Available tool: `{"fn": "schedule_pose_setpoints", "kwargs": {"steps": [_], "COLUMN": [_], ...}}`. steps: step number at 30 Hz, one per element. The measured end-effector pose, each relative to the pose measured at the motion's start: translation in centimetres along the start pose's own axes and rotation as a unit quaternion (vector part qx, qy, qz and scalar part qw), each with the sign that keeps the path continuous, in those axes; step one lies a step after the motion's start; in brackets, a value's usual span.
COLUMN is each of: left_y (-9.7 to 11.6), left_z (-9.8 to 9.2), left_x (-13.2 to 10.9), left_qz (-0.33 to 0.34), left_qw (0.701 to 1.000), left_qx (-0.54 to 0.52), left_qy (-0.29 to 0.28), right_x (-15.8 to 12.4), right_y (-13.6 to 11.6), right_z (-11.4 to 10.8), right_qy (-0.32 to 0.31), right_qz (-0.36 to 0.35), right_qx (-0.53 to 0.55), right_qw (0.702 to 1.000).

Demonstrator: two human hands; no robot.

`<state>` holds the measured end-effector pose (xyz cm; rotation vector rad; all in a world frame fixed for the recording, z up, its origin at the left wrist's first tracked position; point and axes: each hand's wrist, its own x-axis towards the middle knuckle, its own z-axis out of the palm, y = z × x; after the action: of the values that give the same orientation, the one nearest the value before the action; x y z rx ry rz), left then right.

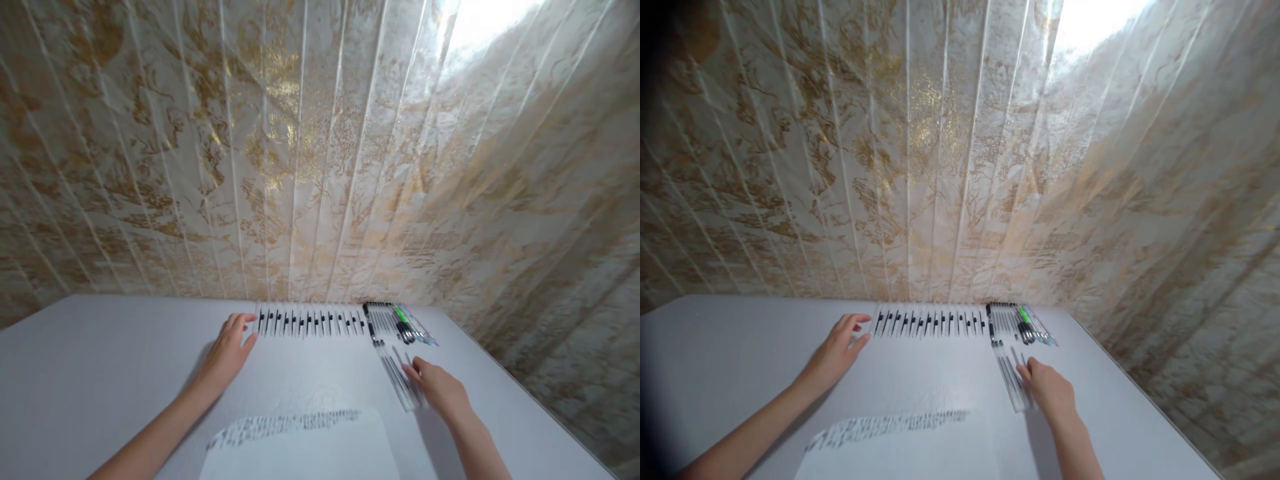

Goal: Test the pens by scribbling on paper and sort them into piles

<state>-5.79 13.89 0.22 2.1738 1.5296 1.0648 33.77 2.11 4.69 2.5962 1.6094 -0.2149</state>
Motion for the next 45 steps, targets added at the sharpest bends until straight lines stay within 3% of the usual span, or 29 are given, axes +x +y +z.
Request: {"fn": "schedule_pose_setpoints", "kwargs": {"steps": [5, 11, 18, 24, 28, 33, 39, 45], "left_y": [-2.4, -3.4, -3.0, -3.2, -4.1, -4.1, -1.6, 0.8], "left_z": [0.6, 2.3, 4.1, 4.1, 3.4, 1.3, -1.4, -1.3], "left_x": [2.3, 4.0, 5.2, 5.7, 4.5, 0.8, -4.2, -6.5], "left_qz": [-0.011, -0.014, -0.011, 0.024, 0.047, 0.092, 0.136, 0.170], "left_qw": [0.998, 0.992, 0.985, 0.984, 0.988, 0.990, 0.982, 0.969], "left_qx": [0.064, 0.129, 0.174, 0.172, 0.139, 0.064, -0.021, -0.072], "left_qy": [0.001, -0.002, -0.016, -0.036, -0.054, -0.089, -0.129, -0.162], "right_x": [0.8, 0.4, -1.4, -2.4, -2.5, -3.2, -5.0, -6.4], "right_y": [0.2, 0.3, -3.9, -6.0, -5.8, -6.6, -9.3, -13.1], "right_z": [0.8, 0.4, -0.2, 0.2, 0.0, -0.4, 0.0, 1.7], "right_qy": [-0.014, -0.013, 0.019, 0.011, 0.004, -0.007, -0.020, -0.013], "right_qz": [-0.007, -0.009, -0.095, -0.138, -0.141, -0.162, -0.234, -0.328], "right_qx": [0.009, 0.023, 0.069, 0.070, 0.069, 0.082, 0.116, 0.148], "right_qw": [1.000, 1.000, 0.993, 0.988, 0.988, 0.983, 0.965, 0.933]}}
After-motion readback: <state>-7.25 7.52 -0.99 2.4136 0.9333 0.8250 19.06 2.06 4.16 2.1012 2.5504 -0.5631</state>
